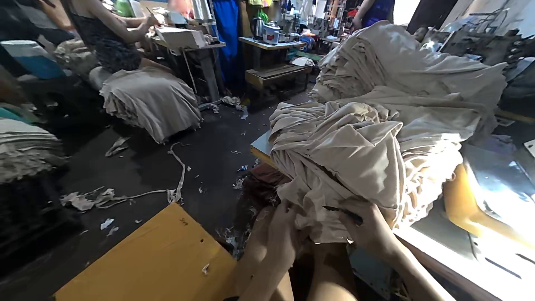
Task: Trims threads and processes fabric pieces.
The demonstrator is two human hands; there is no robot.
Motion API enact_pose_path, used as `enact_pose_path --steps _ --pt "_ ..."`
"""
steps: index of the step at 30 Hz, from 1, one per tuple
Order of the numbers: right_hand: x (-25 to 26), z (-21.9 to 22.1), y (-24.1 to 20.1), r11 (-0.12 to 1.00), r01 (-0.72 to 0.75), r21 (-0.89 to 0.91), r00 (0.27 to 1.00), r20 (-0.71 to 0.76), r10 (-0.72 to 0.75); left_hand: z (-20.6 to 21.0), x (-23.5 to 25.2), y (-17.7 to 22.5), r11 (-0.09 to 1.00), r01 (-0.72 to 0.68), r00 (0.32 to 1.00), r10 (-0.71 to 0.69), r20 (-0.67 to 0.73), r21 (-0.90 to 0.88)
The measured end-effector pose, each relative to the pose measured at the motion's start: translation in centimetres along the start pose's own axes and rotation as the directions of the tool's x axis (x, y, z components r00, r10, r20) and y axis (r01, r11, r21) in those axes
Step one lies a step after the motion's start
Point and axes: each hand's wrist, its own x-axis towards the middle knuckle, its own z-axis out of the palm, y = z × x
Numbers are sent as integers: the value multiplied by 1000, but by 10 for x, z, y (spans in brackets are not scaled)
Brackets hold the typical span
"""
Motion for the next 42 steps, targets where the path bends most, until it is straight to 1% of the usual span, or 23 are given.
enact_pose_path --steps 2,4,7,9,11,14,16,18,19,20,21,23,24,26,28,30,32,33,35,36,38,40,42 --pt "0 0 -3 1000 -16 12 1000 4 16 14 5 17 999 17 1000 -18 -23 -39" --pt "0 -3 -3 999 -22 41 1000 11 21 23 8 17 996 -30 999 27 -44 -83" --pt "-3 -10 -3 998 -44 48 995 95 39 7 5 10 983 -46 999 50 20 -180" --pt "-4 -11 -5 996 -88 -11 972 215 89 -3 5 -5 948 -35 998 49 35 -318" --pt "-3 -9 -9 991 -96 -93 944 309 120 -11 7 -14 932 -7 999 20 34 -363" --pt "-1 -2 -14 978 -43 -202 952 290 102 -16 7 -15 936 -38 998 52 32 -350" --pt "-3 6 -13 961 -15 -278 972 221 79 -25 1 -15 939 -73 952 166 258 -336" --pt "-5 12 -11 950 -4 -314 990 134 48 -32 -1 -14 956 -93 799 239 552 -279" --pt "-6 11 -12 954 -13 -300 995 87 41 -29 -1 -16 968 -119 782 228 580 -221" --pt "-6 9 -14 961 -29 -276 998 47 43 -23 -2 -20 978 -140 839 201 505 -157" --pt "-6 5 -16 963 -42 -265 999 20 49 -14 0 -23 986 -134 919 160 361 -96" --pt "-8 0 -18 944 -27 -330 1000 0 29 2 5 -14 998 -36 993 40 112 -43" --pt "-11 -2 -19 921 -9 -390 1000 20 18 12 6 -10 998 -22 999 24 26 -62" --pt "-17 -3 -16 868 19 -496 999 46 4 42 8 -13 979 -111 983 82 -167 -172" --pt "-20 -4 -13 871 19 -492 1000 -3 -23 60 11 -18 939 -200 950 117 -288 -280" --pt "-17 -15 -19 924 -55 -378 998 8 63 58 13 -20 893 -245 950 144 -278 -377" --pt "-9 -32 -28 951 -182 -251 970 110 215 39 13 -20 876 -193 980 150 -131 -442" --pt "-3 -39 -31 941 -241 -239 950 141 279 27 14 -19 870 -146 989 143 -43 -470" --pt "7 -39 -38 916 -284 -284 948 62 313 14 21 -21 843 -91 990 136 46 -529" --pt "12 -34 -42 898 -294 -327 952 -13 307 13 27 -24 841 -88 992 124 31 -534" --pt "19 -19 -46 842 -349 -411 937 -150 315 20 36 -26 893 -121 990 78 -116 -433" --pt "21 -5 -44 797 -403 -450 915 -221 337 24 40 -16 948 -142 956 57 -288 -285" --pt "22 -1 -41 788 -411 -458 910 -261 323 22 39 1 963 -154 942 76 -327 -220"
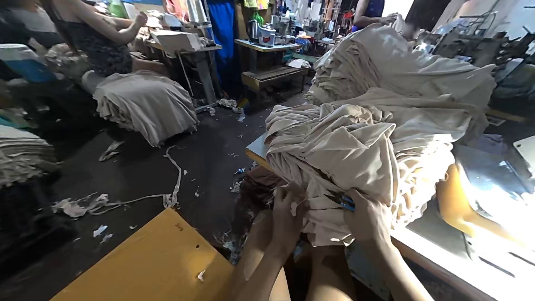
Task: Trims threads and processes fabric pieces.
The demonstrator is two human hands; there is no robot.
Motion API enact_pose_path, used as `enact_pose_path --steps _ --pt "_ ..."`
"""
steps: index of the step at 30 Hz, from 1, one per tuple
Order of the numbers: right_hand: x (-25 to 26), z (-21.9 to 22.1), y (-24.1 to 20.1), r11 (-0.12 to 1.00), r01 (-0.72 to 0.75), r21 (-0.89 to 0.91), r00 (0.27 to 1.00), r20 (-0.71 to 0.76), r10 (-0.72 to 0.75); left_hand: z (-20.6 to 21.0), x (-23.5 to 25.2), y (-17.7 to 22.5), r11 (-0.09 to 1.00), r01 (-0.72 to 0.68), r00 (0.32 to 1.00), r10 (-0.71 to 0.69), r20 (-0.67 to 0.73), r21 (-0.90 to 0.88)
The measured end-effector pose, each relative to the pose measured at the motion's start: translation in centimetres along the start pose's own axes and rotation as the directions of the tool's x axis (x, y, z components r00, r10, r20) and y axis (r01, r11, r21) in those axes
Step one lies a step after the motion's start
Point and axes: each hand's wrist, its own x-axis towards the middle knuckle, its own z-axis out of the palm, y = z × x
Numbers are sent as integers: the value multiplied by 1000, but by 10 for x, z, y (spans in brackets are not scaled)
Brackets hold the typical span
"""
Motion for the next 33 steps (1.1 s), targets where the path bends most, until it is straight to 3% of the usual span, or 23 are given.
enact_pose_path --steps 4,7,9,11,13,16,18,23,26,29,33 --pt "2 -8 5 993 -13 116 1000 16 11 -2 -4 16 994 -27 991 40 127 -103" --pt "2 -16 9 932 -9 362 998 68 -17 2 -2 8 984 -50 989 74 131 -173" --pt "-1 -20 1 777 -23 629 985 146 -89 2 -2 10 988 -36 989 57 138 -148" --pt "-3 -18 -7 491 -125 862 937 265 -227 3 -1 12 993 -38 991 52 125 -113" --pt "1 -4 -4 361 -268 893 895 369 -250 7 1 4 986 -89 990 102 93 -144" --pt "13 14 13 344 -392 853 889 448 -99 11 4 -10 977 -149 985 160 64 -154" --pt "17 13 15 314 -397 862 892 443 -87 12 4 -15 970 -172 982 183 50 -170" --pt "17 17 18 341 -363 867 903 418 -103 17 5 -19 960 -235 970 242 29 -154" --pt "13 20 20 408 -267 873 930 344 -127 8 9 -19 968 -193 976 206 65 -157" --pt "6 24 22 601 -48 798 958 208 -200 -6 9 -20 980 -136 981 153 118 -143" --pt "-6 24 9 900 177 397 951 165 -260 -15 6 -22 988 -107 992 114 54 -113"
